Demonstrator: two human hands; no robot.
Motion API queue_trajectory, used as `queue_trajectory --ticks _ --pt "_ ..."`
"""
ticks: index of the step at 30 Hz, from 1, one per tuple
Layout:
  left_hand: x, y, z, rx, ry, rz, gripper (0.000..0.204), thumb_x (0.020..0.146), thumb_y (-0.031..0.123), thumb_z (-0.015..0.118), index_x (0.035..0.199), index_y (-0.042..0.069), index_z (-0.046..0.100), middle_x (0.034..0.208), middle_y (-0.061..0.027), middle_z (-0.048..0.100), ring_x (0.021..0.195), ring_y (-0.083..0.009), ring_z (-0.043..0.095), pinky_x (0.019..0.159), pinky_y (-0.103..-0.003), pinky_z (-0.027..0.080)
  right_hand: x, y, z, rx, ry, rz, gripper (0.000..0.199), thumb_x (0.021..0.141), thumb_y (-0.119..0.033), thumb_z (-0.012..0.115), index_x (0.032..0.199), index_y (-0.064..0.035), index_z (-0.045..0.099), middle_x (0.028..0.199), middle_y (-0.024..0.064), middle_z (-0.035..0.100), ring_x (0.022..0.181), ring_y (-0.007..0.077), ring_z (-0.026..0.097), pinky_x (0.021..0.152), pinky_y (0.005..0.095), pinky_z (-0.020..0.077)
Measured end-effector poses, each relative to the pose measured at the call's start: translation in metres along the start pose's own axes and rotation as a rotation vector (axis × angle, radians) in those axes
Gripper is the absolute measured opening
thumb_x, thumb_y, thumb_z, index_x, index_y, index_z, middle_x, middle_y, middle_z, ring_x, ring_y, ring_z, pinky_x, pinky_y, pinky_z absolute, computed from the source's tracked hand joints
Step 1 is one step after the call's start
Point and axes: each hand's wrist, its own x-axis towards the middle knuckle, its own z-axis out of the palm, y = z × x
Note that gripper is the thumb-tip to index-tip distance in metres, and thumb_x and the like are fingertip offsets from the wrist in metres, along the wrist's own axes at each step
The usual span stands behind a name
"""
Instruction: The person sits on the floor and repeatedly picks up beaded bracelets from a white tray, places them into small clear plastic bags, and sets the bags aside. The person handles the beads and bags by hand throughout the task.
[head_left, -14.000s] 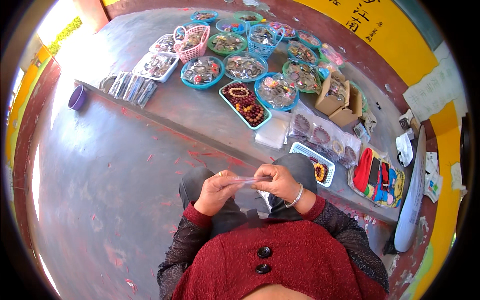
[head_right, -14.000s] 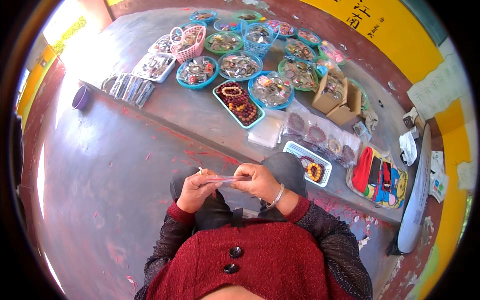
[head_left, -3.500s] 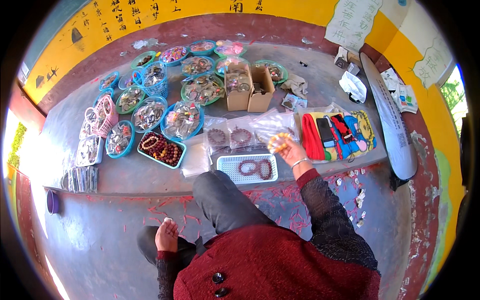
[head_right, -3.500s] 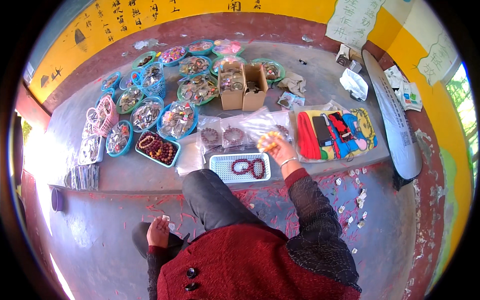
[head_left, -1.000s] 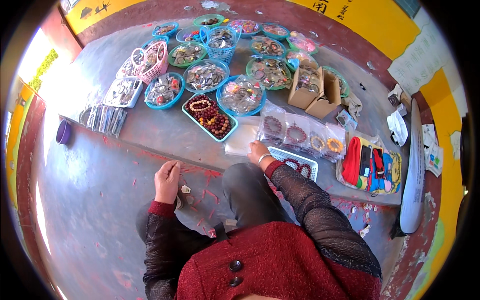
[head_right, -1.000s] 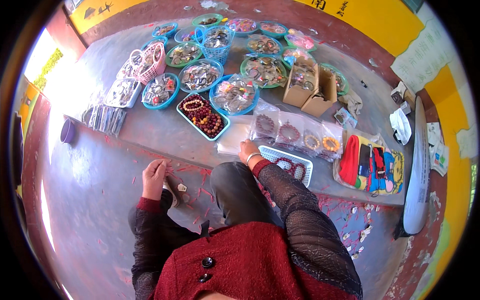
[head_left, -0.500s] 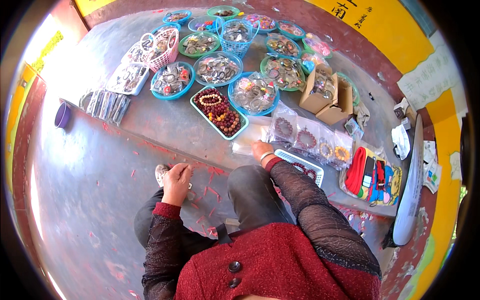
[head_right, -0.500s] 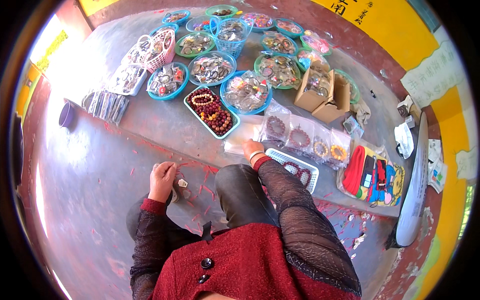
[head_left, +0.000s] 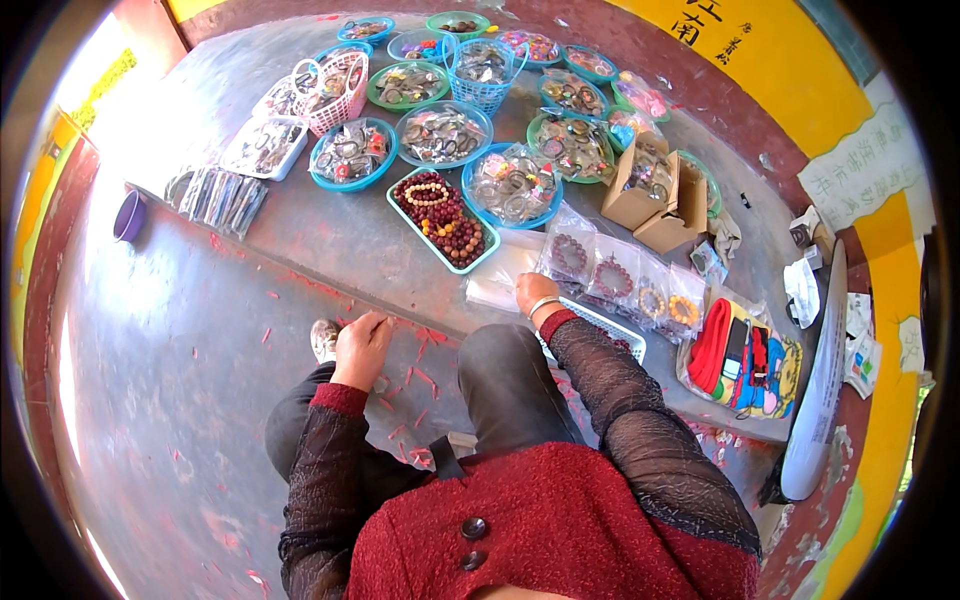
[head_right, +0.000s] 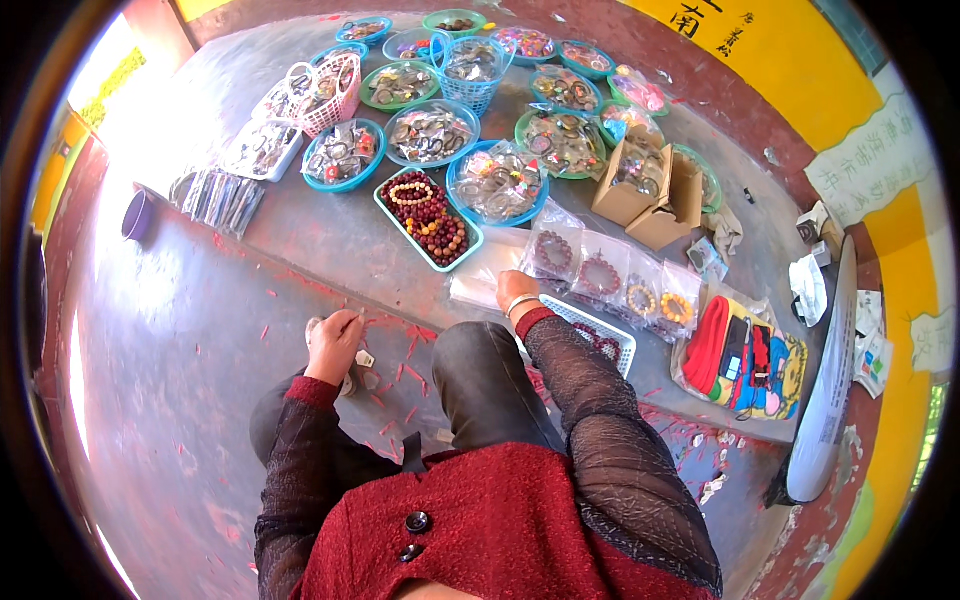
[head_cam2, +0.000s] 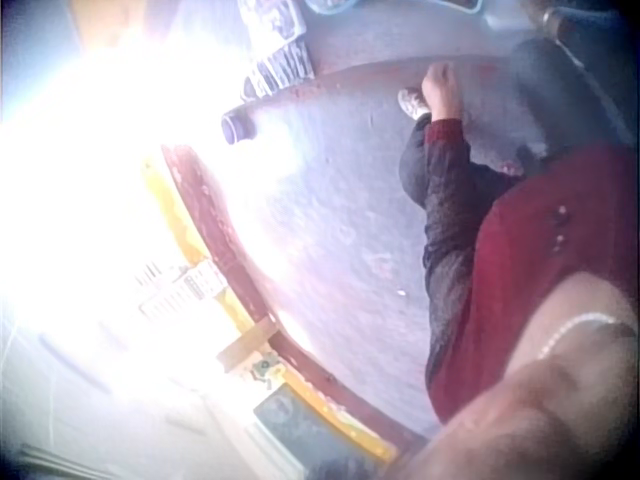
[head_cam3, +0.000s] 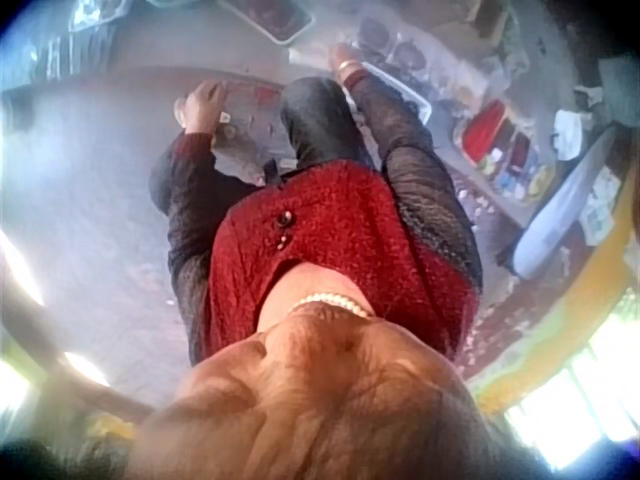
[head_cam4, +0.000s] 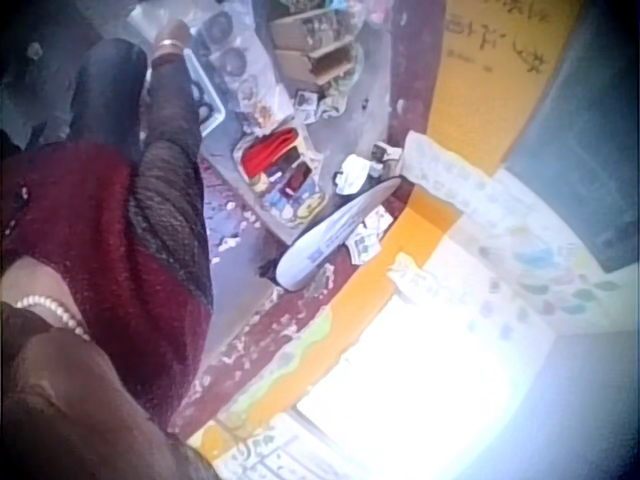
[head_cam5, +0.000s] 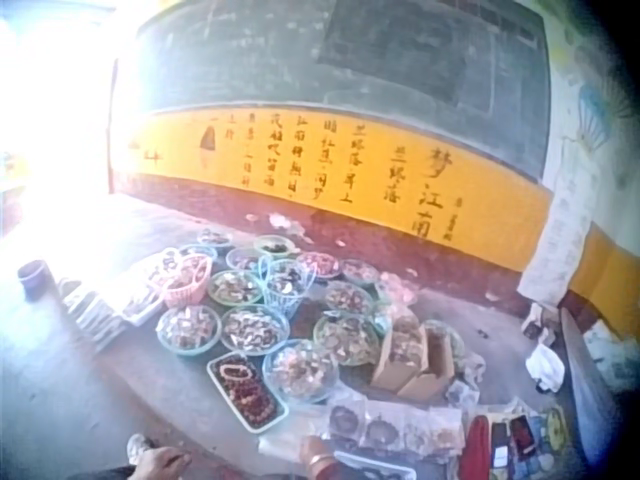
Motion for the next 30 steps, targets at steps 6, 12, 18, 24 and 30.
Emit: queue_trajectory --ticks 6,12,18,24,30 --pt "-0.001 -0.008 0.009 0.005 0.011 0.029 0.02 0.083 0.018 0.055 0.086 -0.001 0.063 0.068 -0.0132 0.063 0.063 -0.023 0.062 0.058 -0.032 0.047 -0.012 -0.001 -0.011 -0.071 0.049 -0.142 0.018 0.076 -0.015 0.05 0.08 -0.0093 0.066 0.083 0.0144 0.064 0.082 0.0327 0.063 0.07 0.0425 0.0501" --pt "-0.002 -0.005 0.007 0.04 -0.004 0.034 0.024 0.084 0.02 0.055 0.087 -0.002 0.063 0.068 -0.0128 0.063 0.063 -0.0227 0.062 0.059 -0.032 0.047 -0.037 -0.008 -0.047 -0.004 0.094 -0.242 0.016 0.077 -0.012 0.05 0.08 -0.0052 0.065 0.086 0.0169 0.063 0.082 0.0339 0.062 0.072 0.042 0.0498" --pt "0.0 -0.007 0.026 -0.556 -0.236 -0.336 0.042 0.089 0.035 0.049 0.096 -0.005 0.06 0.087 -0.0179 0.064 0.076 -0.0289 0.063 0.069 -0.038 0.049 -0.084 -0.037 -0.107 0.403 0.359 -0.43 0.008 0.076 -0.013 0.055 0.08 -0.0063 0.056 0.081 0.0152 0.06 0.077 0.0353 0.059 0.067 0.0414 0.0475" --pt "-0.008 0.023 0.018 -1.086 -0.422 -0.792 0.066 0.09 0.053 0.042 0.123 -0.004 0.043 0.117 -0.0205 0.052 0.1 -0.0278 0.057 0.089 -0.04 0.043 -0.174 -0.09 -0.168 0.451 0.454 -0.972 0.011 0.074 -0.009 0.06 0.076 -0.0039 0.051 0.099 0.0152 0.059 0.09 0.0308 0.059 0.073 0.0359 0.0497" --pt "-0.013 0.022 0.015 -1.505 -0.438 -0.651 0.059 0.089 0.052 0.045 0.118 0.001 0.048 0.106 -0.0178 0.059 0.097 -0.0274 0.058 0.086 -0.043 0.045 -0.218 -0.099 -0.151 0.338 0.365 -1.137 0.019 0.07 -0.009 0.063 0.084 -0.0008 0.054 0.11 0.0188 0.055 0.101 0.0317 0.056 0.086 0.0359 0.0472"
